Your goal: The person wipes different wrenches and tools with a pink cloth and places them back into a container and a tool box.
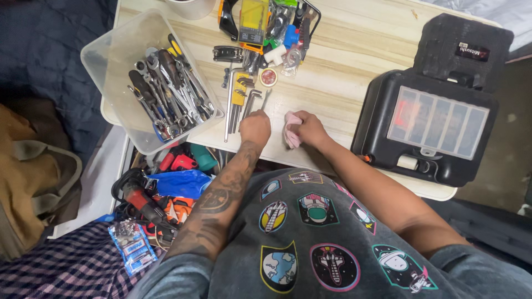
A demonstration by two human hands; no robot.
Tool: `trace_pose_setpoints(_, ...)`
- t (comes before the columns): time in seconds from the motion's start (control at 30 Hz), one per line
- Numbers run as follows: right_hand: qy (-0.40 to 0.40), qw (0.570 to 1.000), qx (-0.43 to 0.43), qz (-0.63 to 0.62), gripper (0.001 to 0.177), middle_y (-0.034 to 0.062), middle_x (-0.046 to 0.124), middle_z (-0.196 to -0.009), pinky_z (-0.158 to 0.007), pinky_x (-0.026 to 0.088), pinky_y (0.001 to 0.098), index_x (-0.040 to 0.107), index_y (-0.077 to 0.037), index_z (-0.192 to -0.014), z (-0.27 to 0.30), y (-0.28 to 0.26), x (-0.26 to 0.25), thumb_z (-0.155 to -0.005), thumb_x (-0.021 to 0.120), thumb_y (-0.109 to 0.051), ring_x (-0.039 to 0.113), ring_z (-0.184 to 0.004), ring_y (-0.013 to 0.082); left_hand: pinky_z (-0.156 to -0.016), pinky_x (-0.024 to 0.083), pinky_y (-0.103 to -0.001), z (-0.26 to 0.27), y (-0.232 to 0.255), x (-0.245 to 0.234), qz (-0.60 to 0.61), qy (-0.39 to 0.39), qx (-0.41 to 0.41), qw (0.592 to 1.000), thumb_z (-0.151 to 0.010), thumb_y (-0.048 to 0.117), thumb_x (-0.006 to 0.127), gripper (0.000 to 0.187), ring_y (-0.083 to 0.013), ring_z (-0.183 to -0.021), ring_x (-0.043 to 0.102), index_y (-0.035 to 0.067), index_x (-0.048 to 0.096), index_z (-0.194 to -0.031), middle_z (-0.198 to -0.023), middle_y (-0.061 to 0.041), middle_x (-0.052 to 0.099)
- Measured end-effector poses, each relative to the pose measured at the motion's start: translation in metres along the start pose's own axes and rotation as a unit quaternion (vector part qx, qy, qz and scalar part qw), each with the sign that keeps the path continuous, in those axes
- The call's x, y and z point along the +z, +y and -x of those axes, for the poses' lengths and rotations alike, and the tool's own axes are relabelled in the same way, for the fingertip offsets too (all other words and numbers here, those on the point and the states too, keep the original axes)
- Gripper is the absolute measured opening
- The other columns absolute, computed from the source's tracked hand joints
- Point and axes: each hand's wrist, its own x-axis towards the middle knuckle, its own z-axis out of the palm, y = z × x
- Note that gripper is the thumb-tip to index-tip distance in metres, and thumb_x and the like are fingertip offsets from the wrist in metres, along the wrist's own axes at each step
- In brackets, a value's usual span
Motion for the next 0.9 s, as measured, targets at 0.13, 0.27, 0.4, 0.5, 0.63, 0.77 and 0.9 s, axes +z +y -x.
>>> trace_pose_setpoints(0.13, 0.019, 0.986, 0.031, -0.161, 0.036, 0.0142, 0.074, -0.097, -0.074, 0.055, 0.0326, 0.071, 0.003, -0.115, 0.003, -0.008, 0.006, -0.085, 0.076, -0.015, 0.069, -0.083, 0.0203, -0.065, 0.058, -0.048, 0.011, -0.004, -0.005, 0.109, 0.04, -0.021, 0.993, -0.093, 0.009, 0.056, 0.013, -0.0367, -0.074, 0.073, 0.0, 0.064, -0.098, -0.086, -0.02, 0.071)
trace_pose_setpoints(0.27, -0.008, 0.872, 0.057, -0.486, 0.033, 0.0136, 0.074, -0.102, -0.077, 0.058, 0.0329, 0.066, 0.006, -0.121, 0.009, -0.044, 0.0, -0.096, 0.069, -0.015, 0.072, -0.087, 0.0208, -0.073, 0.055, -0.054, 0.012, 0.018, -0.033, 0.353, 0.047, 0.013, 0.935, -0.092, 0.006, 0.052, 0.019, -0.0485, -0.082, 0.069, -0.006, 0.058, -0.105, -0.089, -0.03, 0.069)
trace_pose_setpoints(0.4, -0.027, 0.829, 0.036, -0.557, 0.033, 0.0123, 0.072, -0.102, -0.08, 0.061, 0.0376, 0.059, 0.001, -0.124, 0.022, -0.092, -0.012, -0.095, 0.067, -0.011, 0.073, -0.088, 0.022, -0.069, 0.052, -0.056, 0.008, 0.055, -0.082, 0.49, 0.012, 0.015, 0.872, -0.088, 0.001, 0.047, 0.041, -0.0513, -0.081, 0.067, -0.006, 0.05, -0.128, -0.089, -0.034, 0.068)
trace_pose_setpoints(0.5, 0.006, 0.807, 0.028, -0.59, 0.027, 0.0139, 0.073, -0.099, -0.075, 0.061, 0.0403, 0.06, 0.001, -0.119, 0.008, -0.106, -0.031, -0.095, 0.066, -0.011, 0.073, -0.084, 0.0251, -0.066, 0.055, -0.05, 0.009, 0.054, -0.121, 0.537, 0.0, 0.083, 0.839, -0.097, 0.004, 0.048, 0.02, -0.0455, -0.081, 0.07, 0.0, 0.057, -0.115, -0.085, -0.028, 0.07)
trace_pose_setpoints(0.63, 0.025, 0.786, 0.06, -0.615, 0.019, 0.0142, 0.073, -0.086, -0.054, 0.052, 0.034, 0.064, -0.003, -0.109, -0.012, -0.105, -0.058, -0.096, 0.065, -0.016, 0.069, -0.067, 0.0236, -0.05, 0.055, -0.043, 0.02, 0.058, -0.162, 0.611, -0.25, -0.031, 0.751, -0.103, 0.01, 0.043, 0.012, -0.0289, -0.056, 0.064, 0.001, 0.05, -0.106, -0.068, -0.013, 0.058)
trace_pose_setpoints(0.77, 0.017, 0.76, 0.032, -0.649, 0.016, 0.001, 0.055, -0.063, -0.037, 0.039, 0.0269, 0.063, -0.011, -0.099, -0.001, -0.117, -0.068, -0.097, 0.072, -0.024, 0.048, -0.043, 0.0109, -0.051, 0.054, -0.034, 0.025, 0.068, -0.16, 0.676, -0.235, -0.014, 0.698, -0.102, 0.014, 0.045, 0.013, -0.0187, -0.059, 0.067, 0.005, 0.05, -0.109, -0.077, -0.003, 0.06)
trace_pose_setpoints(0.9, 0.092, 0.797, 0.012, -0.597, 0.024, 0.0022, 0.053, -0.064, -0.039, 0.038, 0.0269, 0.06, -0.008, -0.095, 0.011, -0.14, -0.079, -0.098, 0.07, -0.03, 0.045, -0.045, 0.0102, -0.064, 0.05, -0.026, 0.02, 0.074, -0.142, 0.739, -0.248, 0.031, 0.626, -0.11, 0.016, 0.047, 0.016, -0.0137, -0.079, 0.072, 0.002, 0.049, -0.118, -0.093, -0.005, 0.069)
